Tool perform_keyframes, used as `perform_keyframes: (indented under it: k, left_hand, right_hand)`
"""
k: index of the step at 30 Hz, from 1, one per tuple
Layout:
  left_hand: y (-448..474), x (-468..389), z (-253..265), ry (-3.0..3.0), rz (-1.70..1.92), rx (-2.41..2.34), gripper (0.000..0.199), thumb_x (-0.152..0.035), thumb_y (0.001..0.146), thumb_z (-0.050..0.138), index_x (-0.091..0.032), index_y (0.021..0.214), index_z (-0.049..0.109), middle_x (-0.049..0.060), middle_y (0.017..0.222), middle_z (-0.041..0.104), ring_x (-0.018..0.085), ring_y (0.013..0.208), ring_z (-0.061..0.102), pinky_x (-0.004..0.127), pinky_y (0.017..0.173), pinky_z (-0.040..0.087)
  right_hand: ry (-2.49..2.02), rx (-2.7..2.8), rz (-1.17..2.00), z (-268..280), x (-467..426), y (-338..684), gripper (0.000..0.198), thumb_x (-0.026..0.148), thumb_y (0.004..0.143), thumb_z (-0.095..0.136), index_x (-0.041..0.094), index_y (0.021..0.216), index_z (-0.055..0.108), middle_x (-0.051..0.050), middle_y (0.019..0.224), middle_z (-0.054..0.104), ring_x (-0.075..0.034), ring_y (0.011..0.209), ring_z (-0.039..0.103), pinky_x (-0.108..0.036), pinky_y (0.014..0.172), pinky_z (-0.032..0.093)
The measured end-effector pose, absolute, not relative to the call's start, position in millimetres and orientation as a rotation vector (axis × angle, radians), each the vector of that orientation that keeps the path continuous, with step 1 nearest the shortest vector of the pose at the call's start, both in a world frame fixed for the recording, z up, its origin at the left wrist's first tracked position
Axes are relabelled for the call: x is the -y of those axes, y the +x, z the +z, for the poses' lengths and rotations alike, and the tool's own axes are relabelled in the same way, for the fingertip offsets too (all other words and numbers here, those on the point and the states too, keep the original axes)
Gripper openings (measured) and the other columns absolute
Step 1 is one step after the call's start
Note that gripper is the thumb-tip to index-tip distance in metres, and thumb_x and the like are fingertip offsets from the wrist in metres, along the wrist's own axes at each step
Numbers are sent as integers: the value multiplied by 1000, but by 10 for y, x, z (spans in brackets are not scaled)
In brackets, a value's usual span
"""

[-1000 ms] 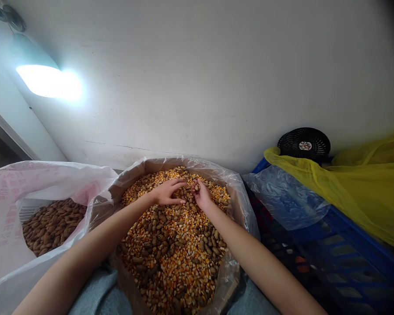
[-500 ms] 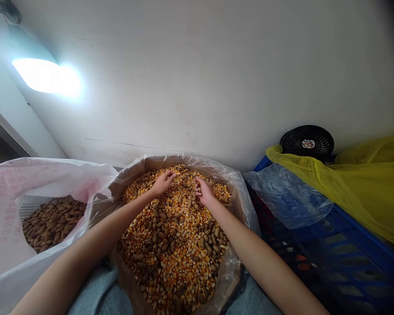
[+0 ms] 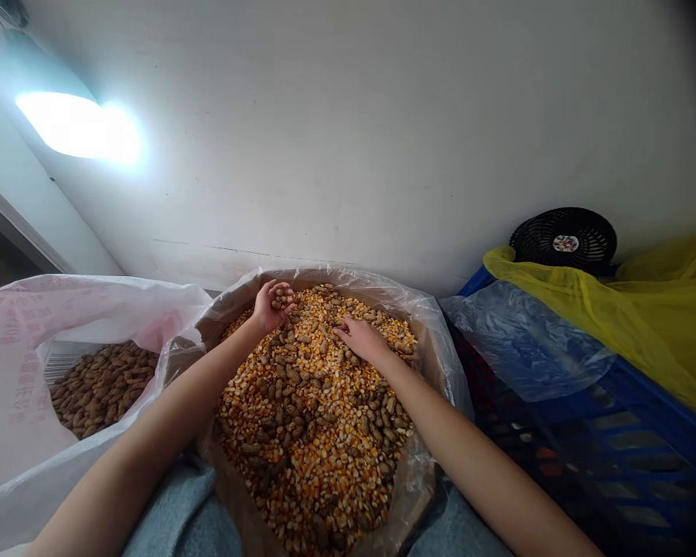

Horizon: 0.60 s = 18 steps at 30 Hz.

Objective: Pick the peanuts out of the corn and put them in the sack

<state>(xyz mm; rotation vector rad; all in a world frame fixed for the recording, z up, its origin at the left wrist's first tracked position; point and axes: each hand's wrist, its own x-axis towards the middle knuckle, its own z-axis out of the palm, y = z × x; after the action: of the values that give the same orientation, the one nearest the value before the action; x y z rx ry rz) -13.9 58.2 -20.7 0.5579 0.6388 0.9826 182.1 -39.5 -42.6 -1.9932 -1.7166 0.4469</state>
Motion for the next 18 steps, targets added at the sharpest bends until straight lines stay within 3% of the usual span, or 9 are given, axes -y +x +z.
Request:
perform_keyframes:
  k: [4,7,11,18]
  left_hand:
    - [-151,-603,-196,530,1020,-683,14,-28,74,49,-13,74,51,0,58,51,9,55,54,22,57,49]
    - [-176,-614,-190,543,1011,-675,13,-25,75,47,-13,75,51,-4,50,45,6,45,48,27,64,49]
    - [-208,-614,-189,608,968,-678,15,-27,75,44,-14,76,52,-8,43,37,2,32,29,32,65,49]
    - [-191,-596,-198,725,1027,-718,17,-31,72,46,-16,74,53,-8,39,33,4,32,32,30,63,48]
  right_hand:
    - [-1958,1753,547,-412,396,1821,16,31,69,59,20,60,51,1,52,50,-10,44,41,-22,45,25]
    - [-1958,1744,590,-395,402,1810,11,26,71,55,20,63,54,1,55,52,-9,40,39,-22,44,24]
    - [-1948,1724,603,-389,398,1813,11,26,75,47,20,70,55,1,56,53,-8,35,35,-22,42,23]
    - [-1847,1655,715,-418,391,1828,7,23,66,58,20,70,54,2,58,54,-9,43,41,-20,44,25]
